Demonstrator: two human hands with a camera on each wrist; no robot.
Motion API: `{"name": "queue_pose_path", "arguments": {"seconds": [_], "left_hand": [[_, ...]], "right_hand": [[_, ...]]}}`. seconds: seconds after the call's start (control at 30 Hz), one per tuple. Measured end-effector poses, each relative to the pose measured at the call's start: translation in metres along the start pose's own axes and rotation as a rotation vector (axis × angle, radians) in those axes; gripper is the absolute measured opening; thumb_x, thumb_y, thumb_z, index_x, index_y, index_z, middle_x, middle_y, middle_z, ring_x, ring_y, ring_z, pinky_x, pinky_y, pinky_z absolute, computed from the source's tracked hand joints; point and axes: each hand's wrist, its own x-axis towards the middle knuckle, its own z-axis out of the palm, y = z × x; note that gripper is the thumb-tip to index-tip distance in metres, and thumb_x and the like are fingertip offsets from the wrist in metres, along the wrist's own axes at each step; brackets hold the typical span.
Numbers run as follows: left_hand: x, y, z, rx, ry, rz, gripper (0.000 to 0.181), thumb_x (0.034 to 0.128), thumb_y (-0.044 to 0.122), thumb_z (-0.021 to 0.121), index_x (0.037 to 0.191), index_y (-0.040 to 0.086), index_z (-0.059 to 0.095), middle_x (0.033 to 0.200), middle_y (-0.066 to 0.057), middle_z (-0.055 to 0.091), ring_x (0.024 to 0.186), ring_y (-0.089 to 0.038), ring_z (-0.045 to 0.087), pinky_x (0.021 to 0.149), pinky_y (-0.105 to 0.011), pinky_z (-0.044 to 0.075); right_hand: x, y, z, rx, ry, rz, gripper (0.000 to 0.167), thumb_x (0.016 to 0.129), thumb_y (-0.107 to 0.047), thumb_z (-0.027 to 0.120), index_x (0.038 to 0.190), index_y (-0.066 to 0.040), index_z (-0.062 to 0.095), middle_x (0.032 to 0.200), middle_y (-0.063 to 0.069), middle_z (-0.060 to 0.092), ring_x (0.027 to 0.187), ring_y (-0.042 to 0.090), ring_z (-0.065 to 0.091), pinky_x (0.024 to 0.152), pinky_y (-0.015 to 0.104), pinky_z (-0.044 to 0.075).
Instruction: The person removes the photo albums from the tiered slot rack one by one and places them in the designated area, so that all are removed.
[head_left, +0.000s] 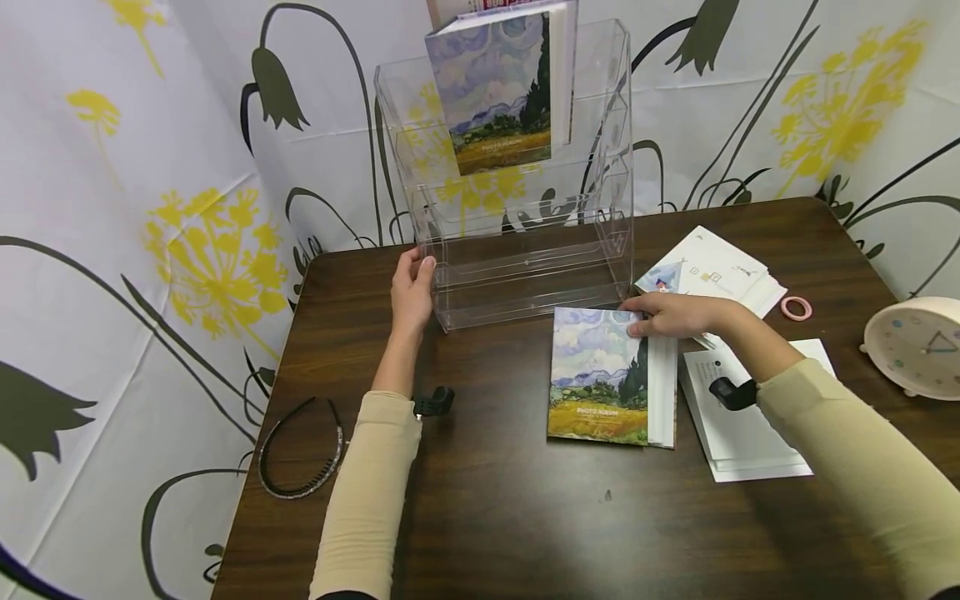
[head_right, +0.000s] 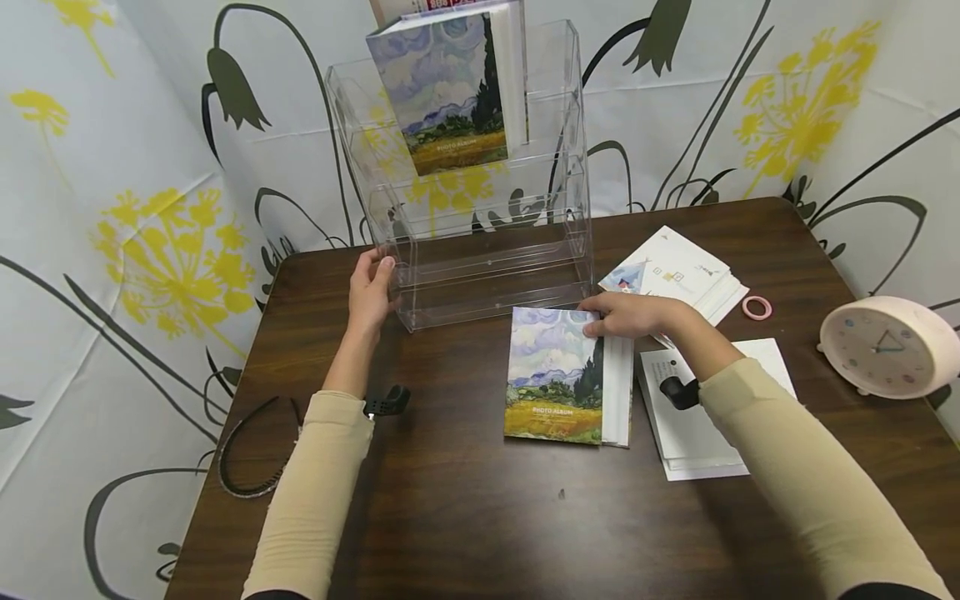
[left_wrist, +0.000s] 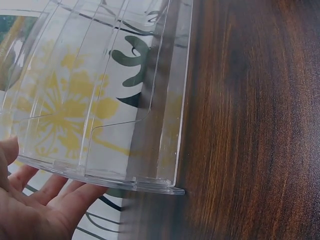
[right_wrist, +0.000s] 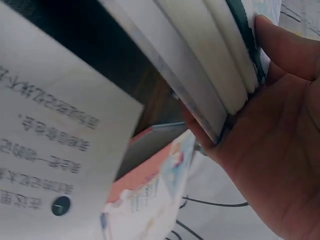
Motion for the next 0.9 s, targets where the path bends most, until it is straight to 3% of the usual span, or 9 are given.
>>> {"name": "queue_pose_path", "arguments": {"seconds": [0.4, 0.63, 0.9], "left_hand": [[-0.003, 0.001, 0.001, 0.026, 0.020, 0.024, 0.039, 0.1034, 0.027, 0.051, 0.136, 0.004, 0.051, 0.129, -0.016, 0.060, 0.115, -0.029, 0.056, 0.098, -0.044, 0.042], [-0.004, 0.003, 0.002, 0.036, 0.021, 0.010, 0.038, 0.1037, 0.026, 0.051, 0.136, 0.007, 0.051, 0.130, -0.015, 0.060, 0.117, -0.029, 0.055, 0.099, -0.044, 0.041], [-0.003, 0.002, 0.001, 0.042, 0.011, 0.018, 0.041, 0.1040, 0.027, 0.050, 0.138, 0.003, 0.049, 0.132, -0.016, 0.058, 0.119, -0.029, 0.054, 0.100, -0.045, 0.040]], "right_hand": [[0.013, 0.019, 0.010, 0.088, -0.033, -0.018, 0.055, 0.101, -0.018, 0.054, 0.138, 0.020, 0.037, 0.141, 0.038, 0.040, 0.133, 0.052, 0.033, 0.107, 0.060, 0.029], [0.013, 0.027, 0.010, -0.004, -0.023, -0.052, 0.044, 0.097, -0.018, 0.063, 0.129, 0.012, 0.055, 0.121, 0.021, 0.063, 0.115, 0.039, 0.056, 0.099, 0.054, 0.041], [0.012, 0.028, 0.011, -0.078, 0.016, -0.053, 0.057, 0.085, -0.022, 0.077, 0.127, 0.011, 0.056, 0.121, 0.023, 0.063, 0.111, 0.038, 0.058, 0.094, 0.054, 0.045]]}}
